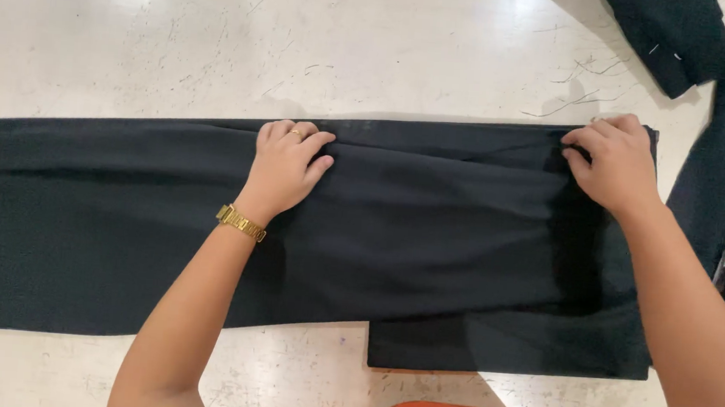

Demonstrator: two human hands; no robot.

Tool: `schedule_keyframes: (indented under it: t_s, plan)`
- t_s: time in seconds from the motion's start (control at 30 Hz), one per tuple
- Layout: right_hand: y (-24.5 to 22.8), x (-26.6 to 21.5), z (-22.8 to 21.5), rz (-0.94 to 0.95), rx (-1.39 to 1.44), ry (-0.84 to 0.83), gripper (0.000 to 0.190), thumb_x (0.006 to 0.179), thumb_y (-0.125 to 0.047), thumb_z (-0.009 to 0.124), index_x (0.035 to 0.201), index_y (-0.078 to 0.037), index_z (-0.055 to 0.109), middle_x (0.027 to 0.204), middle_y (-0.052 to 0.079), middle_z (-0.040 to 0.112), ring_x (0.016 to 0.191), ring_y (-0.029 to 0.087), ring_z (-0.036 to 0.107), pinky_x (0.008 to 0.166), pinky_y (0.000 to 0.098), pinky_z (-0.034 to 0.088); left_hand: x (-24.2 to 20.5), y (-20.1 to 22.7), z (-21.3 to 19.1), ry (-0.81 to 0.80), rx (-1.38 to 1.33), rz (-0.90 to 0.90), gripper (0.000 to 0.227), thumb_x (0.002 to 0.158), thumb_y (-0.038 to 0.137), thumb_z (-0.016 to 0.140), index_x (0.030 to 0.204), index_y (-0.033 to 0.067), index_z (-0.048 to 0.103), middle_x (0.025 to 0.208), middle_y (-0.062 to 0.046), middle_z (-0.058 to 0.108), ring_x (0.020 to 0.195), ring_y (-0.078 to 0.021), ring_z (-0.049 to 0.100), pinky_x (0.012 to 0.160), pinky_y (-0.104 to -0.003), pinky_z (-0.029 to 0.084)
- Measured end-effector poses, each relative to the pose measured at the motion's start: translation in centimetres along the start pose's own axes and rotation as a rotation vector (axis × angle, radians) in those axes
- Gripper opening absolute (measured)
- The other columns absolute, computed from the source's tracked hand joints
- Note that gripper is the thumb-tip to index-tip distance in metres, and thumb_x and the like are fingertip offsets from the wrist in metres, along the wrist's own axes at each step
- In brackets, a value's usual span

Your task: Folding and smoothing black fabric pieces on a workbench

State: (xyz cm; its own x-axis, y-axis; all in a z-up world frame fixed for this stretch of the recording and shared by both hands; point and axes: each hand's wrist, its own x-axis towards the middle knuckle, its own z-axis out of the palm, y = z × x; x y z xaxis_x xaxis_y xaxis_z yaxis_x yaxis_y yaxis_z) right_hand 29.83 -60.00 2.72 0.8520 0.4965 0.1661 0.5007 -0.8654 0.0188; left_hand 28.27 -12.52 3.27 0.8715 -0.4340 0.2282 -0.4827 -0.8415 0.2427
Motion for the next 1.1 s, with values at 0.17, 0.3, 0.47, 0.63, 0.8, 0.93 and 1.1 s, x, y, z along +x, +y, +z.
schedule_keyframes:
  t_s: [0.17, 0.3, 0.47, 0.63, 0.8, 0.93, 1.1]
  plan:
    - [2.4, -0.6, 0.4, 0.209, 0.22, -0.097, 0.007, 0.087, -0.015, 0.064, 0.092, -0.015, 0.067, 0.096, -0.001, 0.065, 0.102, 0.03, 0.051, 0.1, 0.045, 0.031, 2.9, 1.8, 0.1, -0.28, -0.156, -0.079, 0.035, 0.095, 0.032, 0.038, 0.083, 0.0142, 0.065, 0.072, 0.0, 0.063, 0.073, -0.0205, 0.06, 0.077, -0.042, 0.038]
    - [1.5, 0.4, -1.7, 0.296, 0.299, -0.229, 0.013, 0.092, -0.018, 0.056, 0.096, -0.012, 0.067, 0.088, 0.004, 0.063, 0.102, 0.032, 0.048, 0.103, 0.046, 0.023, 4.6, 3.0, -0.2, -0.485, -0.162, -0.27, 0.031, 0.092, 0.031, 0.042, 0.079, 0.012, 0.063, 0.081, -0.005, 0.062, 0.077, -0.0267, 0.059, 0.058, -0.043, 0.045]
    - [1.4, -0.4, -1.5, 0.204, 0.048, -0.366, 0.023, 0.081, -0.035, 0.062, 0.102, -0.026, 0.067, 0.093, -0.006, 0.068, 0.106, 0.025, 0.05, 0.097, 0.0423, 0.023, 4.9, 4.1, -1.1, -0.703, -0.057, -0.249, 0.026, 0.078, 0.04, 0.06, 0.095, 0.0216, 0.066, 0.088, 0.0, 0.068, 0.087, -0.0249, 0.062, 0.068, -0.041, 0.048]
    - [1.7, -1.4, -1.0, 0.233, 0.136, -0.285, 0.015, 0.079, -0.035, 0.067, 0.088, -0.024, 0.07, 0.094, -0.009, 0.066, 0.105, 0.02, 0.053, 0.099, 0.04, 0.022, 3.5, 3.7, 0.0, -0.549, -0.113, -0.115, 0.014, 0.078, 0.03, 0.064, 0.077, 0.0162, 0.062, 0.085, -0.003, 0.058, 0.078, -0.0276, 0.056, 0.06, -0.042, 0.046]
    - [2.5, -1.5, -0.9, 0.284, 0.179, -0.34, 0.016, 0.086, -0.031, 0.061, 0.09, -0.02, 0.071, 0.096, -0.005, 0.066, 0.107, 0.02, 0.053, 0.101, 0.0406, 0.02, 3.7, 4.8, -2.1, -0.496, -0.371, -0.092, 0.011, 0.074, 0.021, 0.062, 0.076, 0.0142, 0.053, 0.078, -0.002, 0.055, 0.072, -0.0217, 0.054, 0.06, -0.037, 0.041]
    - [2.5, -2.4, -0.9, 0.217, 0.198, -0.166, 0.006, 0.085, -0.024, 0.067, 0.091, -0.022, 0.069, 0.093, -0.007, 0.065, 0.101, 0.018, 0.055, 0.108, 0.0422, 0.02, 2.2, 6.0, -1.1, -0.483, -0.277, 0.015, 0.017, 0.073, 0.013, 0.063, 0.091, 0.013, 0.062, 0.099, -0.007, 0.054, 0.075, -0.027, 0.057, 0.056, -0.04, 0.046]
    - [2.6, -2.9, -0.3, 0.226, 0.226, -0.07, 0.014, 0.083, -0.017, 0.07, 0.096, -0.022, 0.067, 0.093, -0.009, 0.065, 0.102, 0.016, 0.057, 0.111, 0.0444, 0.019, 1.2, 6.2, -0.2, -0.213, -0.159, 0.19, 0.029, 0.073, -0.008, 0.046, 0.095, 0.0067, 0.057, 0.113, -0.018, 0.052, 0.063, -0.031, 0.053, 0.044, -0.041, 0.042]
